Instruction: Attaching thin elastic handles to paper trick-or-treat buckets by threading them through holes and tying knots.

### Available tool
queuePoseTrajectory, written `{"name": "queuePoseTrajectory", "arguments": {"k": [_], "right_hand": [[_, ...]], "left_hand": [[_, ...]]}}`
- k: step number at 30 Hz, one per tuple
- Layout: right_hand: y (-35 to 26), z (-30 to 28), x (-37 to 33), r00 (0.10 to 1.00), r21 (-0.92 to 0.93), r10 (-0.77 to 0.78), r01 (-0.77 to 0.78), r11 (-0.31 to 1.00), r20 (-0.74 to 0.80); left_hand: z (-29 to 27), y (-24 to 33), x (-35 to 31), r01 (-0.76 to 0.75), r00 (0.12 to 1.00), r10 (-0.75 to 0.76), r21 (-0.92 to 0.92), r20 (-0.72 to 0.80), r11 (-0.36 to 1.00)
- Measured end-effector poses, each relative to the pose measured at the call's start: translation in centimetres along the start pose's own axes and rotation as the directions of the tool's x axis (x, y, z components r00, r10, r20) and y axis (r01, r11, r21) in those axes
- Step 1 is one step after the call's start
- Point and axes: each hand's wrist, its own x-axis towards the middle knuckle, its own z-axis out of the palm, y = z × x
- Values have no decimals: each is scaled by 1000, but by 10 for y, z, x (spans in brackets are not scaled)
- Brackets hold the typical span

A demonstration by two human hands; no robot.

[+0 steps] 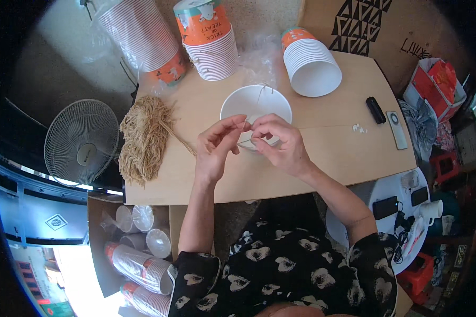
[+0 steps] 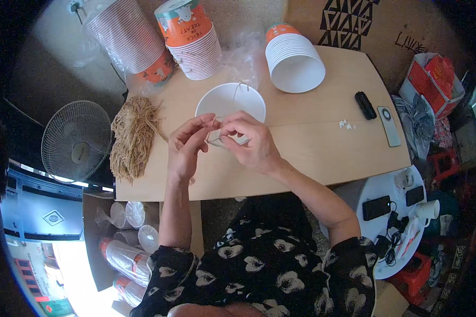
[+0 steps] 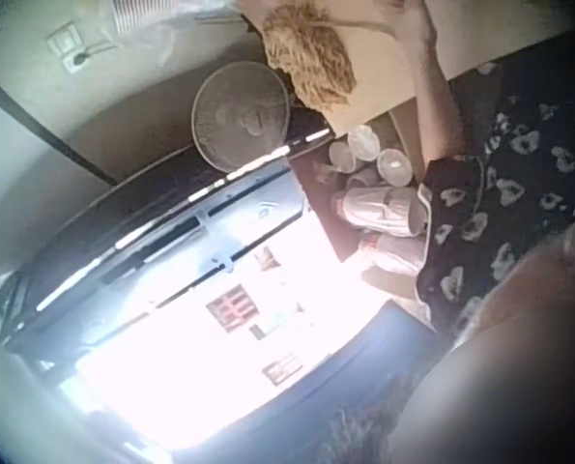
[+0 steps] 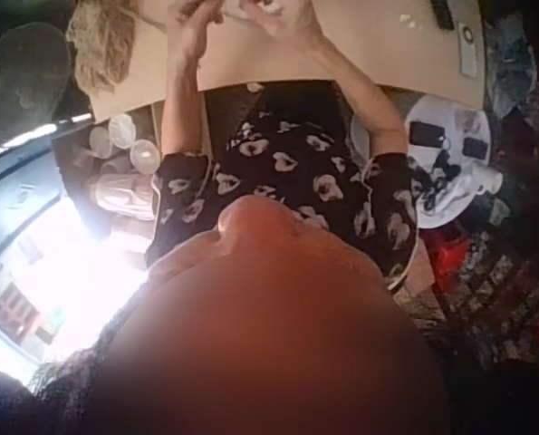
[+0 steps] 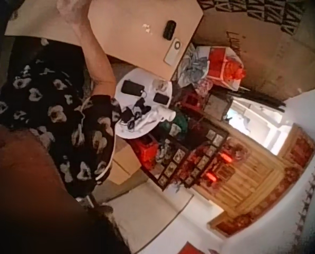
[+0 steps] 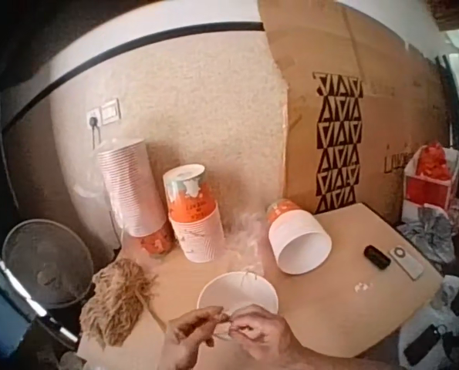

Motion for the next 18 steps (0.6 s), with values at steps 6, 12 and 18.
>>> {"name": "queuePoseTrajectory", "arguments": {"k": [6, 12, 18], "right_hand": [[0, -6, 5, 1000, 76, 7, -6, 997, -17], [-10, -11, 14, 963, 325, 267, -264, 908, 36], [-12, -16, 17, 953, 279, 298, -300, 912, 51]], "left_hand": [[2, -6, 8, 64, 992, -70, 59, 103, 996], [0, 2, 12, 64, 979, -77, 73, 189, 995], [-3, 6, 17, 67, 961, -93, 106, 262, 992]]}}
